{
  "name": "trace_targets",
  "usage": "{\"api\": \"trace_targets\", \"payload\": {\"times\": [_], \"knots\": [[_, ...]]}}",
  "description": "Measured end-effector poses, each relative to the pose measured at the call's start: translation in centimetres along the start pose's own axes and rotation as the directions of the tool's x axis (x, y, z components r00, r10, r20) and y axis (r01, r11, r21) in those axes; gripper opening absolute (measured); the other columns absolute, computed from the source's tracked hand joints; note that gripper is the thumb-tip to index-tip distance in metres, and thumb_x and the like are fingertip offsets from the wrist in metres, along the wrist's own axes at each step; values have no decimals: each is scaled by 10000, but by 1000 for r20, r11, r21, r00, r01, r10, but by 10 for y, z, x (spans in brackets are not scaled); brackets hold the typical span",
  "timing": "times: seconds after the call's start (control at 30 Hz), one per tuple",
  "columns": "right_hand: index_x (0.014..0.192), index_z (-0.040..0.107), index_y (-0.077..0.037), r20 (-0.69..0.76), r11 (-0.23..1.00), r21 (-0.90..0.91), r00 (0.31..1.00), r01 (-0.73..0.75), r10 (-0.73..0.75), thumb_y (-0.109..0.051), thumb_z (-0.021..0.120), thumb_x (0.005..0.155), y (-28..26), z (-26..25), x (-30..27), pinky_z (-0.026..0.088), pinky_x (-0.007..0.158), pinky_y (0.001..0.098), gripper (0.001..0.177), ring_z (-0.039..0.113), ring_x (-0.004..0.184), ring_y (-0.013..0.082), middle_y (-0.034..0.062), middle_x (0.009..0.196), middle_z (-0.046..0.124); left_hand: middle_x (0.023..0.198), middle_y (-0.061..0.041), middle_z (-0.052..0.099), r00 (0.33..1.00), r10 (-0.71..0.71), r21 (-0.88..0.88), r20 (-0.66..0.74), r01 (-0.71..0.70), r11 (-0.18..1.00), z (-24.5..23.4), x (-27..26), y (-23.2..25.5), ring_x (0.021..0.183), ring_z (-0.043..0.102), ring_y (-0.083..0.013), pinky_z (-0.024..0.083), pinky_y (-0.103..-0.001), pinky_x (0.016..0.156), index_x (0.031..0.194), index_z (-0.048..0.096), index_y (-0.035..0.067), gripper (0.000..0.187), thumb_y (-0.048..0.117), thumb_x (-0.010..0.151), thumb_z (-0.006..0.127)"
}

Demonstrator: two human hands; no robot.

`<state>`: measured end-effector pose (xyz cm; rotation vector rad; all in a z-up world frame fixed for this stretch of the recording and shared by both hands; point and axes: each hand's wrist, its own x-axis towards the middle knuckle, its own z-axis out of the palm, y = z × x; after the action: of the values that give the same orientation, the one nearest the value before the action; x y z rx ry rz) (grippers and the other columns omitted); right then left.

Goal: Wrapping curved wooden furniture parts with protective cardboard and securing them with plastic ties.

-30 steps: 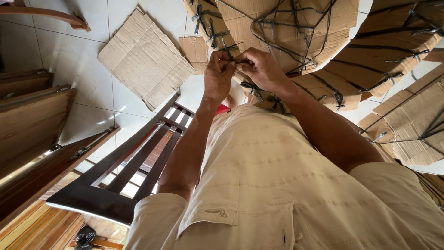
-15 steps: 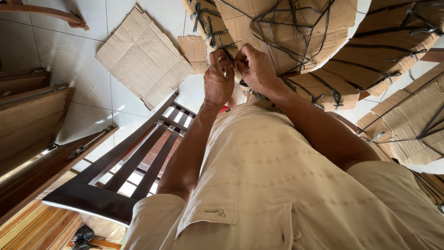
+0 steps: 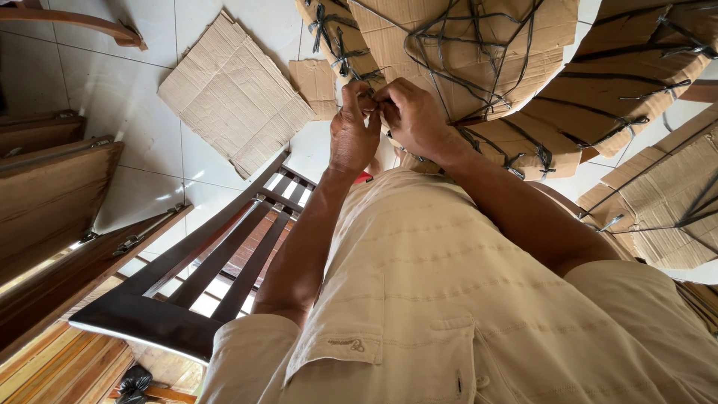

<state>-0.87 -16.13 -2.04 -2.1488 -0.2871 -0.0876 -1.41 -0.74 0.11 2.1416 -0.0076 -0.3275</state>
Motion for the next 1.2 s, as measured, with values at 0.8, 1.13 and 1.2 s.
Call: {"api": "trace_targets", "payload": {"times": [0.8,1.13,1.2], "knots": [[949,715,-67,-1,995,48,996,-90,90,56,720,885,-13,0,0,593,708,454,139,702,811,401,119,856,647,977,-108,748,985,38,132,-169,-15,991,27,-5,-16,899,749,-367,656,-522,784,1311,411,202,485,37,914,635],[1049,760,-196,386,851,-130,764,-509,516,-124,672,989,1,-7,15,591,800,425,128,738,878,303,63,911,731,802,-118,575,913,350,385,-208,-252,888,37,3,-39,756,646,-360,587,-491,674,1129,461,107,216,56,928,519],[1081,771,-128,496,805,-148,661,-575,563,-143,643,1011,1,-13,22,568,855,498,147,719,996,401,179,985,751,816,-65,569,892,400,403,-212,-293,867,45,7,-56,764,647,-309,578,-415,701,1086,513,127,137,98,956,486]]}}
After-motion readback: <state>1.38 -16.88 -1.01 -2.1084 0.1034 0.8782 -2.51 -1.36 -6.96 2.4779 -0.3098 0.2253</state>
